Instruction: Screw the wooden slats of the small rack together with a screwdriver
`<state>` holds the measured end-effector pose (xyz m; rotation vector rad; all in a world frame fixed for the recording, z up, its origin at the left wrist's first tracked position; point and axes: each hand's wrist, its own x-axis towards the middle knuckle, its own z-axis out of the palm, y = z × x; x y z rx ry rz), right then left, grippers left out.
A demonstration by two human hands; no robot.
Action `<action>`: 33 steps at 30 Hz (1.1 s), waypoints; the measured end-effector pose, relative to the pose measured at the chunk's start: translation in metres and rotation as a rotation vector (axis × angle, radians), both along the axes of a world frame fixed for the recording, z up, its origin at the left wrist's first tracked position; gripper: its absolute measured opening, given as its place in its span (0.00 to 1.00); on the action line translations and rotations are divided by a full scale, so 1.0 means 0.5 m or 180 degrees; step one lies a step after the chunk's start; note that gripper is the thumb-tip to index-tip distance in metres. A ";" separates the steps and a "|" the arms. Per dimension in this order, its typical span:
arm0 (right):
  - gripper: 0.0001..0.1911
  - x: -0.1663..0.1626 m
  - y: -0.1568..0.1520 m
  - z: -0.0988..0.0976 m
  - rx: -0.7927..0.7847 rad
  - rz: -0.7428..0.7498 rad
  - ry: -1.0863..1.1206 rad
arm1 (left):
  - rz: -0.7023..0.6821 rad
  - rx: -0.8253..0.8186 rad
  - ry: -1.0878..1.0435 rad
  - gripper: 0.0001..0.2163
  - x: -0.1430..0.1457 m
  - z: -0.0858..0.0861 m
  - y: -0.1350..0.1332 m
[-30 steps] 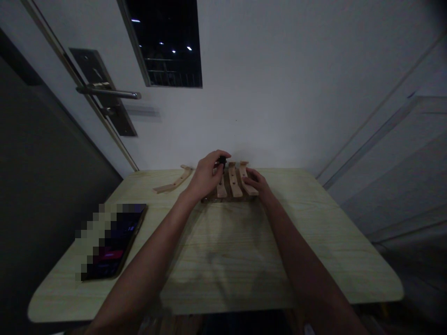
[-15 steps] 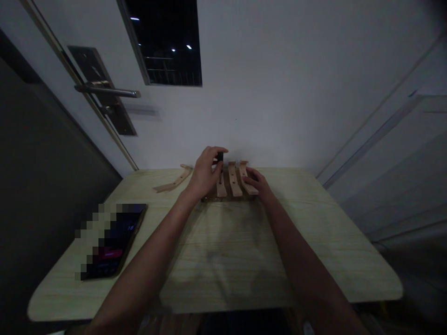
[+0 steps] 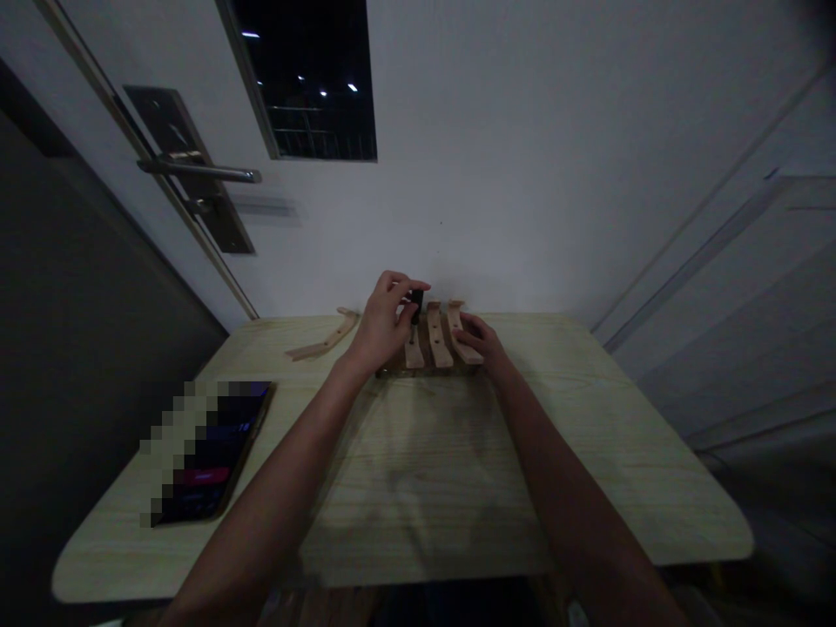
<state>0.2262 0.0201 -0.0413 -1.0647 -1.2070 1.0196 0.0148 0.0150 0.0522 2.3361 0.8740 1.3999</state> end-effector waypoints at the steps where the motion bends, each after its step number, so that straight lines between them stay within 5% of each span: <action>1: 0.27 0.000 0.000 0.000 0.0010 0.0001 -0.0019 | 0.0038 0.0020 0.0008 0.16 0.000 0.000 0.000; 15: 0.29 -0.003 0.004 -0.003 0.0056 -0.0062 0.0058 | 0.0103 0.0009 -0.0138 0.08 0.009 -0.003 0.001; 26: 0.29 0.000 0.012 -0.010 0.0051 -0.0130 0.0036 | -0.0064 0.0157 0.0020 0.18 0.004 -0.010 0.005; 33: 0.28 -0.001 0.010 -0.009 0.0095 -0.0090 0.0048 | 0.0188 0.0202 0.0093 0.10 0.007 -0.002 -0.001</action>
